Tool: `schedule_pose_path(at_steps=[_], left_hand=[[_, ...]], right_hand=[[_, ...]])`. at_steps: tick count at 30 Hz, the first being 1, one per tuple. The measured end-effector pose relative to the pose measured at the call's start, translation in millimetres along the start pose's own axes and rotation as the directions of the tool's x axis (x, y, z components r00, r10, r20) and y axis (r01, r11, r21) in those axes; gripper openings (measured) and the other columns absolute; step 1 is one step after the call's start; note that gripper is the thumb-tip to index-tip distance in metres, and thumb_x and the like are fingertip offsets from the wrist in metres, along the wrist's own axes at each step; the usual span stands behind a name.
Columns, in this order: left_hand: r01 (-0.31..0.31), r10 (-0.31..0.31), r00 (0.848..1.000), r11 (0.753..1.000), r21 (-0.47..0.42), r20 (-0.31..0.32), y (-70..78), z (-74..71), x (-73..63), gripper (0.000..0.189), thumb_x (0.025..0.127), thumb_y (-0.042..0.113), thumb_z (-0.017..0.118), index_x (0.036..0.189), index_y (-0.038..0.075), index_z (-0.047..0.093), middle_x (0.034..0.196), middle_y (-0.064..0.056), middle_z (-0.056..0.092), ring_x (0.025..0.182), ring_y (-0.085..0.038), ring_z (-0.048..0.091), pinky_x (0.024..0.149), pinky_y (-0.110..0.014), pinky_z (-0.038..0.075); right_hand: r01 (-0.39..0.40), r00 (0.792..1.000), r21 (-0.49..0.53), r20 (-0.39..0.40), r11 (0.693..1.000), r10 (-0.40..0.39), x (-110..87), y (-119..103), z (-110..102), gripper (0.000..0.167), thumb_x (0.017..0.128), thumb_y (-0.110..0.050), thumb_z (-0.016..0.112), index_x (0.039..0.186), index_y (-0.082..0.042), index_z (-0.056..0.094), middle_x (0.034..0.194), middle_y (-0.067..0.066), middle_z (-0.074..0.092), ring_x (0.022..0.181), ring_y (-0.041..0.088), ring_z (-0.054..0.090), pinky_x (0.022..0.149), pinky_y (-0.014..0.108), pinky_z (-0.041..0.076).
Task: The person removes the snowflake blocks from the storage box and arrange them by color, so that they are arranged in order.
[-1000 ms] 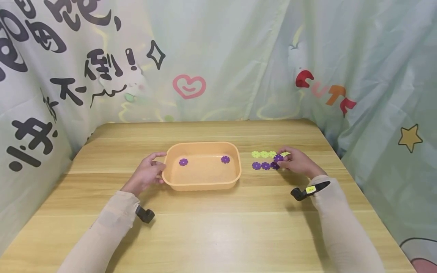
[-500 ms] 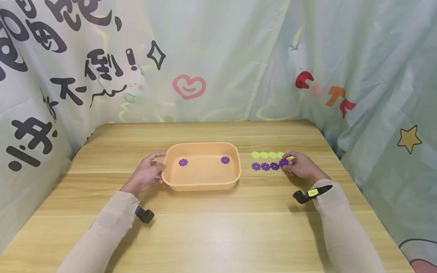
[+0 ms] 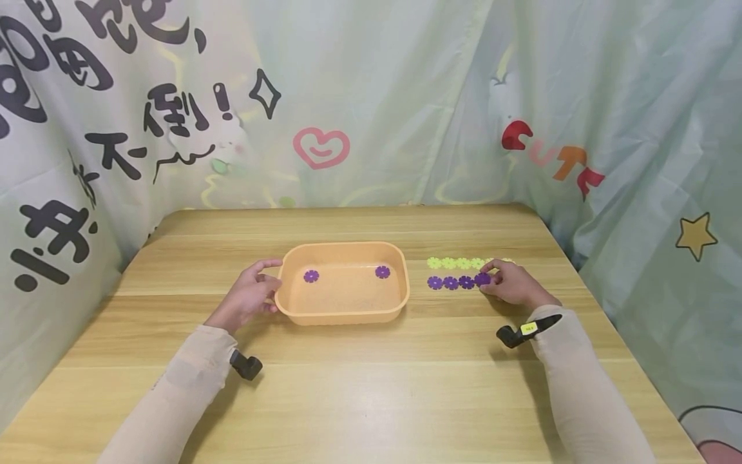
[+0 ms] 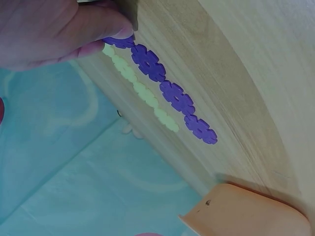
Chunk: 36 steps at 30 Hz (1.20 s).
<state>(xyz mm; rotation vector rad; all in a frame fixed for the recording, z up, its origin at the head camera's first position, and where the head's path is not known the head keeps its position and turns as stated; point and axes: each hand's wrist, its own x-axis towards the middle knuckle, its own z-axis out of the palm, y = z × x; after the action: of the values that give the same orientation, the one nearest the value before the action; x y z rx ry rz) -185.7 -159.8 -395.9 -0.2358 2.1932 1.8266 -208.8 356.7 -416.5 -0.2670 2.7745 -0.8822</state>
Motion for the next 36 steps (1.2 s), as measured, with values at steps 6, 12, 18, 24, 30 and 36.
schedule_pose_path(at_steps=[6,12,18,24,30,36], left_hand=[[0.004,-0.004,1.000,1.000,0.002,0.000,0.7,0.0,0.1,0.047,0.098,0.002,0.048,0.143,0.015,0.040,0.114,-0.020,0.049,0.067,-0.018,0.053,0.052,-0.026,0.053],[0.007,-0.007,1.000,1.000,0.006,-0.003,0.8,0.6,-0.1,0.047,0.098,0.002,0.049,0.143,0.015,0.040,0.114,-0.020,0.049,0.067,-0.018,0.053,0.053,-0.026,0.052],[0.005,-0.005,1.000,1.000,0.006,0.000,0.2,0.3,0.7,0.047,0.098,0.002,0.049,0.143,0.015,0.041,0.115,-0.021,0.049,0.067,-0.018,0.053,0.053,-0.026,0.052],[0.008,-0.008,1.000,1.000,0.006,0.001,0.2,0.4,1.1,0.047,0.098,0.002,0.049,0.143,0.015,0.040,0.116,-0.022,0.049,0.067,-0.018,0.053,0.053,-0.026,0.053],[0.010,-0.010,1.000,1.000,0.012,0.000,0.6,0.2,0.2,0.047,0.098,0.002,0.048,0.142,0.015,0.040,0.115,-0.021,0.049,0.067,-0.019,0.053,0.053,-0.026,0.053],[0.008,-0.008,1.000,1.000,0.011,0.003,1.0,-0.1,-0.3,0.048,0.098,0.002,0.048,0.143,0.015,0.040,0.116,-0.021,0.049,0.067,-0.018,0.054,0.053,-0.026,0.053]], right_hand=[[-0.004,1.000,-0.033,0.006,0.999,0.004,0.5,1,0,0.039,0.090,-0.015,0.068,0.121,0.005,0.053,0.080,0.008,0.058,0.065,0.020,0.053,0.058,0.032,0.046],[-0.009,1.000,-0.046,0.018,0.999,0.010,0.2,1,0,0.038,0.090,-0.016,0.068,0.120,0.004,0.053,0.079,0.008,0.057,0.065,0.020,0.052,0.056,0.032,0.045],[-0.005,1.000,-0.045,0.018,0.999,0.005,0.4,2,-1,0.039,0.090,-0.016,0.069,0.120,0.004,0.053,0.080,0.008,0.058,0.066,0.020,0.053,0.057,0.032,0.046],[0.012,1.000,-0.051,0.013,0.999,-0.011,0.6,3,0,0.036,0.089,-0.015,0.069,0.118,0.004,0.055,0.079,0.007,0.058,0.065,0.020,0.053,0.057,0.032,0.047],[0.011,1.000,-0.058,0.000,0.998,-0.011,1.1,-2,-1,0.036,0.090,-0.017,0.069,0.117,0.003,0.056,0.079,0.007,0.057,0.067,0.020,0.052,0.058,0.031,0.046],[0.064,0.998,-0.034,-0.009,0.997,-0.064,4.7,-17,-2,0.034,0.090,-0.014,0.068,0.117,0.003,0.056,0.081,0.008,0.061,0.067,0.020,0.056,0.058,0.032,0.047]])
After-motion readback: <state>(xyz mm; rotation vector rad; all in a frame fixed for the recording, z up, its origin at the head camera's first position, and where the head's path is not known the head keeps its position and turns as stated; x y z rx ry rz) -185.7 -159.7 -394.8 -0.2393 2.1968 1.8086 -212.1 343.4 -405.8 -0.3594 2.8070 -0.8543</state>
